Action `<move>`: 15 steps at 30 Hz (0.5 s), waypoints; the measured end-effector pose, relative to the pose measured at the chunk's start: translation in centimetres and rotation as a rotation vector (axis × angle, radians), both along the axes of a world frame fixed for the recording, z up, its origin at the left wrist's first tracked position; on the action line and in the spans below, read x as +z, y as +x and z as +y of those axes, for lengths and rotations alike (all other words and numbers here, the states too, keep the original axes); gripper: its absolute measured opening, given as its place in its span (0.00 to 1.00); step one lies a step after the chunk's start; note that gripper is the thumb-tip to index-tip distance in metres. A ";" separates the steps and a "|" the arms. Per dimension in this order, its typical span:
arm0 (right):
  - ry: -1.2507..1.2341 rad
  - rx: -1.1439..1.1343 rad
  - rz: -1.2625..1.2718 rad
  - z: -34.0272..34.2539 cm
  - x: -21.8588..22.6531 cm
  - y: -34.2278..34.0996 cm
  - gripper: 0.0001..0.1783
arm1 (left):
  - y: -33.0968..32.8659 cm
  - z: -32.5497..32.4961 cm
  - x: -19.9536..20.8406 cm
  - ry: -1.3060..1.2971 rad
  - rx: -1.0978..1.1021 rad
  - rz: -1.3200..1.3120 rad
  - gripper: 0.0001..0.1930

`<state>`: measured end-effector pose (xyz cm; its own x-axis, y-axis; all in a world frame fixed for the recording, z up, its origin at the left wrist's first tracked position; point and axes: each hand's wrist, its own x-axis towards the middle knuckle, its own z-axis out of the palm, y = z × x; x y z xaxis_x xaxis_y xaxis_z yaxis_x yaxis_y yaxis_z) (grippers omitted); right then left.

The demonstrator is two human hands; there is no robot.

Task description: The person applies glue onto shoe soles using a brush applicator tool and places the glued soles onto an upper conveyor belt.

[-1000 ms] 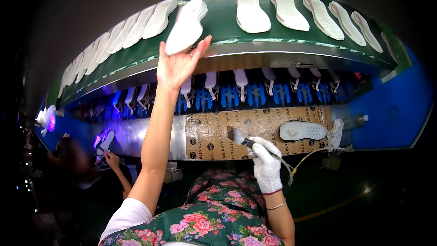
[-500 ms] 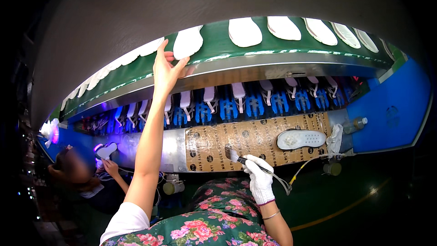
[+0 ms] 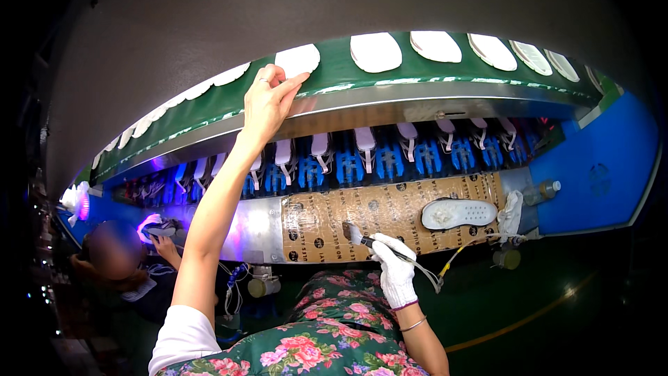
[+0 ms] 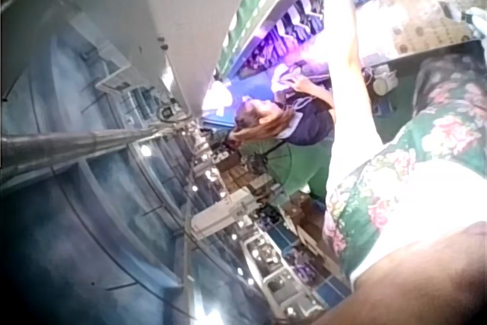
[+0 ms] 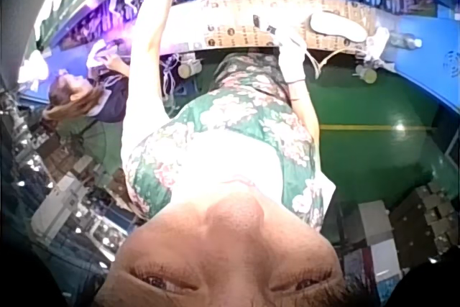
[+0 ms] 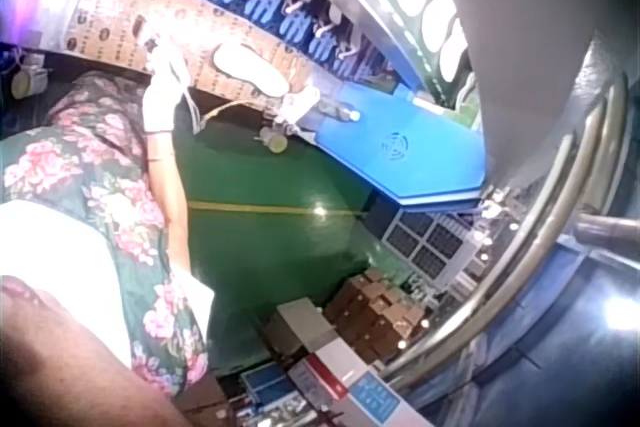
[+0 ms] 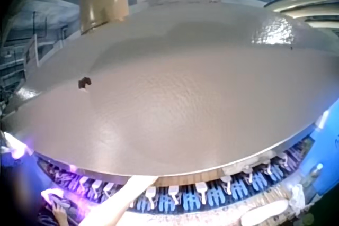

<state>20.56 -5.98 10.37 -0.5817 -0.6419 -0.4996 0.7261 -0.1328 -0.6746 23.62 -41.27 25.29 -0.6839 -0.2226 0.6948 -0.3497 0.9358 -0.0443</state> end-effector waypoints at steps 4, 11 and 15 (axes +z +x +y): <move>-0.003 -0.008 0.014 -0.2 0.0 0.0 0.14 | -0.6 -0.5 0.0 0.052 -0.024 0.025 0.15; -0.018 -0.013 0.059 0.3 -0.6 -0.1 0.14 | -1.3 -0.7 0.3 0.221 0.021 0.057 0.12; -0.014 -0.035 0.028 0.2 -0.1 0.0 0.13 | -1.1 -1.8 -0.2 0.390 -0.024 0.108 0.12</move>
<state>20.53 -5.83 10.26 -0.6175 -0.6277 -0.4740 0.7017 -0.1672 -0.6926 22.51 -43.05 25.13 -0.6201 -0.4688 0.6291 -0.3110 0.8830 0.3515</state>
